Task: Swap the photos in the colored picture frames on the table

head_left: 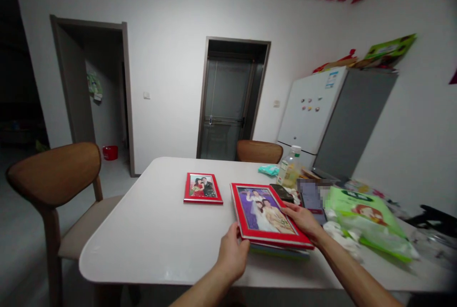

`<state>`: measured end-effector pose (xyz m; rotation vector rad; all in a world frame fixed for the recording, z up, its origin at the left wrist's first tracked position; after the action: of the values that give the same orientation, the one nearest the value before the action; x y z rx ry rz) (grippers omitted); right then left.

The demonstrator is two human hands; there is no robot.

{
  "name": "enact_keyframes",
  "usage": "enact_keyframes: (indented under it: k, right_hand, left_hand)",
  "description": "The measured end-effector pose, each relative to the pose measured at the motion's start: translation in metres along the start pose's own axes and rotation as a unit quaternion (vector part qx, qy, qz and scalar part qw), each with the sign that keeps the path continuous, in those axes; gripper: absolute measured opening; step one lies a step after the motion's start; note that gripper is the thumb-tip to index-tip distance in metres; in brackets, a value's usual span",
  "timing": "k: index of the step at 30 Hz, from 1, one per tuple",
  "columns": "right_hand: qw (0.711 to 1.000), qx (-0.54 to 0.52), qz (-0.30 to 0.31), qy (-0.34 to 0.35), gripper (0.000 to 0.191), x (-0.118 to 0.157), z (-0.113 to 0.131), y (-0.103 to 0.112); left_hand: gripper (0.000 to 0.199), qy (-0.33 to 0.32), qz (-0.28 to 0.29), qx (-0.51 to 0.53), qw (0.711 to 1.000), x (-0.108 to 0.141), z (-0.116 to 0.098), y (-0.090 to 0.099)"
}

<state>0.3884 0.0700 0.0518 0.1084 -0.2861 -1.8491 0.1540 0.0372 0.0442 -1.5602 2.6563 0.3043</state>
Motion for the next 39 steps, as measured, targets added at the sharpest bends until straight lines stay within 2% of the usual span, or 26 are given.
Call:
enact_keyframes:
  k: [2,5,8,10,12,15,17,18,19,21,24,27,30,34,37,39]
  right_hand:
    - [0.998,0.059,-0.022,-0.002,0.030,-0.007,-0.010,0.011]
    - [0.987,0.149,-0.052,0.000,0.028,-0.014,-0.020,0.018]
    - [0.967,0.240,-0.086,0.014,0.028,-0.015,-0.012,0.017]
    - [0.949,0.294,-0.101,0.049,0.032,-0.014,0.005,0.001]
    - [0.932,0.334,-0.088,0.111,0.037,-0.010,0.026,-0.038]
    - [0.904,0.371,0.008,0.211,0.039,-0.005,0.049,-0.133]
    - [0.883,0.388,0.072,0.253,0.040,-0.005,0.054,-0.197]
    - [0.876,0.397,0.089,0.260,0.041,-0.007,0.054,-0.222]
    - [0.871,0.406,0.097,0.260,0.043,-0.010,0.053,-0.242]
    - [0.866,0.422,0.098,0.249,0.046,-0.021,0.049,-0.264]
    - [0.861,0.437,0.097,0.240,0.044,-0.033,0.042,-0.270]
    - [0.852,0.438,0.120,0.258,0.040,-0.026,0.035,-0.266]
    - [0.843,0.428,0.155,0.286,0.043,0.003,0.026,-0.260]
    - [0.836,0.392,0.209,0.321,0.043,0.062,0.021,-0.249]
    - [0.865,0.262,0.262,0.338,0.039,0.098,0.026,-0.237]
    - [0.902,0.161,0.238,0.322,0.037,0.105,0.030,-0.224]
  left_hand:
    - [0.040,0.011,0.006,-0.040,0.999,-0.004,0.010,-0.009]
    - [0.044,0.022,0.009,-0.096,0.995,-0.008,0.018,-0.008]
    - [0.048,0.042,0.000,-0.147,0.988,-0.009,0.025,0.006]
    - [0.052,0.061,-0.017,-0.174,0.983,-0.007,0.031,0.022]
    - [0.052,0.077,-0.039,-0.195,0.977,-0.003,0.038,0.043]
    - [0.050,0.091,-0.079,-0.222,0.968,0.006,0.046,0.078]
    - [0.048,0.097,-0.105,-0.241,0.960,0.014,0.050,0.101]
    - [0.047,0.098,-0.116,-0.251,0.956,0.019,0.050,0.111]
    - [0.045,0.098,-0.125,-0.261,0.952,0.023,0.050,0.120]
    - [0.044,0.095,-0.136,-0.280,0.946,0.031,0.050,0.133]
    - [0.044,0.080,-0.143,-0.304,0.938,0.037,0.047,0.142]
    - [0.047,0.052,-0.138,-0.325,0.934,0.038,0.043,0.140]
    - [0.054,0.021,-0.115,-0.347,0.931,0.042,0.039,0.130]
    - [0.070,0.000,-0.059,-0.376,0.925,0.058,0.040,0.108]
    - [0.078,-0.003,-0.033,-0.403,0.915,0.073,0.043,0.094]
    - [0.077,-0.010,-0.024,-0.435,0.900,0.079,0.042,0.086]
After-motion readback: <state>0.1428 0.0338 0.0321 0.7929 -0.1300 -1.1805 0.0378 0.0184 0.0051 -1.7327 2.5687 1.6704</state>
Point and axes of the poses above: each hand's wrist, its own x-axis away from the middle knuckle, its own y-axis out of the back of the hand, z = x × y, the point moved 6 cm from there along -x, towards the middle knuckle, and after that the axes turned 7 degrees about z, right-handed, at the moved point
